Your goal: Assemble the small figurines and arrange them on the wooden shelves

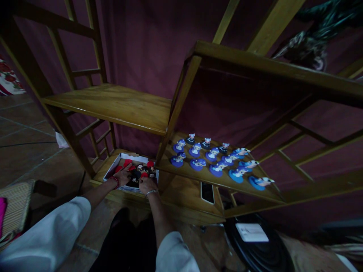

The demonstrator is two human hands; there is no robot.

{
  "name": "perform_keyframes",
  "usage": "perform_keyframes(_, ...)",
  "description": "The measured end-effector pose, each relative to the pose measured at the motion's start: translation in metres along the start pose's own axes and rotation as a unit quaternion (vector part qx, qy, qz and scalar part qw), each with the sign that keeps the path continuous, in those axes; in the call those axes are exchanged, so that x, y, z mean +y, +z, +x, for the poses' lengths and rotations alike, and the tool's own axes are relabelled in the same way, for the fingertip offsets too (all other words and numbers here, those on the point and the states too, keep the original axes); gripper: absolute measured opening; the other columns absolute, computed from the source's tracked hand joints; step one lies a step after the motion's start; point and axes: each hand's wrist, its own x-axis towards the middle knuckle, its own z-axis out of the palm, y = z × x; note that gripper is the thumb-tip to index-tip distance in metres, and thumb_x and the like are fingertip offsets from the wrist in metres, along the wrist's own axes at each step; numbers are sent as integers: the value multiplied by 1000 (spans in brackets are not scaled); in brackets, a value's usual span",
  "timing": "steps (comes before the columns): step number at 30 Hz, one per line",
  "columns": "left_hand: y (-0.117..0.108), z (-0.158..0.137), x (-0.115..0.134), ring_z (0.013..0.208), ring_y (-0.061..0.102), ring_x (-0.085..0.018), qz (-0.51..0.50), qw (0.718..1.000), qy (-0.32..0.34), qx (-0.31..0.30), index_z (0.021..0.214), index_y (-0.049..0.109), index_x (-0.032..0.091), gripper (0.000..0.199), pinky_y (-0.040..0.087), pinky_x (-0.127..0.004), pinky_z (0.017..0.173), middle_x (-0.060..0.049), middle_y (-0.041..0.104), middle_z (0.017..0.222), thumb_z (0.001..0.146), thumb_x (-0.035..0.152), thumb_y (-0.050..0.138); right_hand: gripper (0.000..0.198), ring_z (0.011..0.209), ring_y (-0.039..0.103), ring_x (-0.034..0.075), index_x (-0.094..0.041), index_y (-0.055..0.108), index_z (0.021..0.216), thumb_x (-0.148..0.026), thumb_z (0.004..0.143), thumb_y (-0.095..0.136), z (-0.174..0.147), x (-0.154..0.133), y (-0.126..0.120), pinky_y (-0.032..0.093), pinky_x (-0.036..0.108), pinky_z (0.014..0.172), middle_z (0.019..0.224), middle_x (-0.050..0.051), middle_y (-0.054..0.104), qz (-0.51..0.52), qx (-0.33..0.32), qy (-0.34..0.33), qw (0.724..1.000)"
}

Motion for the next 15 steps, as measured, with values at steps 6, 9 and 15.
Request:
perform_keyframes(6, 4, 3, -3, 127, 15, -12, -15, 999, -9, 48, 119, 43, 10, 44, 13, -27, 105, -7, 34, 134, 76, 17, 36, 31, 83, 57, 15, -21, 62, 82, -29, 81, 32, -1, 1, 0, 38, 22, 66, 93, 4, 65, 0, 2, 0, 1000)
perform_keyframes(9, 3, 5, -7, 123, 28, -13, -82, 991, -41, 94, 125, 37, 10, 50, 19, -22, 102, -9, 32, 135, 75, 13, 38, 32, 81, 57, 14, -21, 62, 82, -29, 82, 31, -1, 1, 2, 37, 22, 64, 91, 5, 65, -2, 5, 0, 1000)
perform_keyframes(15, 4, 10, -18, 109, 46, -17, -294, 928, -152, 172, 105, 57, 14, 35, 31, -22, 92, -8, 53, 117, 71, 12, 46, 32, 80, 57, 14, -21, 63, 81, -27, 82, 31, 2, 2, 6, 36, 21, 62, 90, 4, 65, -7, 11, 6, 1000)
